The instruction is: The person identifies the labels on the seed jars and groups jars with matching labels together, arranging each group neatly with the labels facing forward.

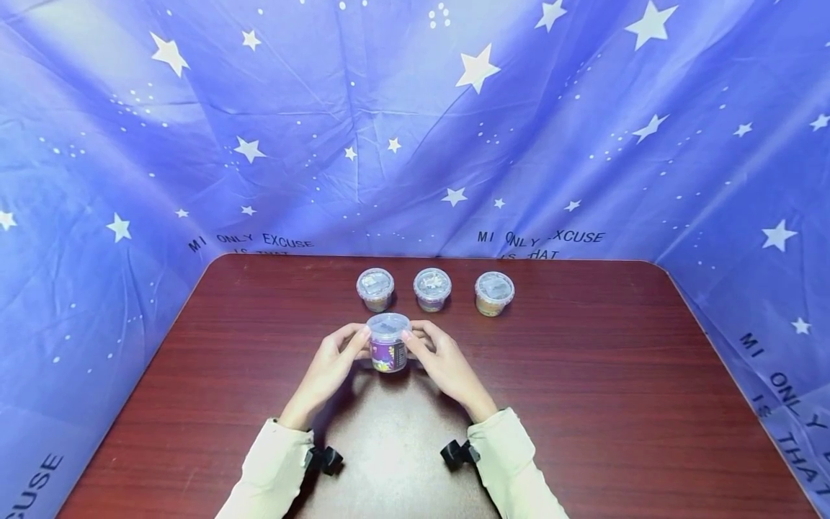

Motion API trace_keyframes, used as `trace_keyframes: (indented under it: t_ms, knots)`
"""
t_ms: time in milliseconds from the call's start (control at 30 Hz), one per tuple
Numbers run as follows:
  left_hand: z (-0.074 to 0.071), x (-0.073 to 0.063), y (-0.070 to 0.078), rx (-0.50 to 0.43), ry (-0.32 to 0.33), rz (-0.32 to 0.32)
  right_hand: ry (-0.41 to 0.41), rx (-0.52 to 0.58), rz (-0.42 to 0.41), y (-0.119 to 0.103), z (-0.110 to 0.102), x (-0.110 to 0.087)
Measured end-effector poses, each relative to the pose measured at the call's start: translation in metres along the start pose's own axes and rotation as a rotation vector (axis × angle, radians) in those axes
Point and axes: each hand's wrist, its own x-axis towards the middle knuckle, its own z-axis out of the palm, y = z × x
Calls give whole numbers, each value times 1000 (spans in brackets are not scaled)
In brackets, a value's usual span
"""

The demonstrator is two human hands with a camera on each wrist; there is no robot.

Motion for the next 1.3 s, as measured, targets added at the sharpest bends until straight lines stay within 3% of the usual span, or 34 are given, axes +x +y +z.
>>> trace_keyframes:
  t_ms: [133, 967, 1300]
  knots:
    - [2, 7, -19, -12, 4, 8, 4, 29, 29, 0, 0, 0]
    - [6, 6, -18, -88, -54, -9, 58, 96, 21, 5, 2, 1]
    - [10, 3, -14, 15, -56, -26, 98, 100, 31, 4, 3, 1]
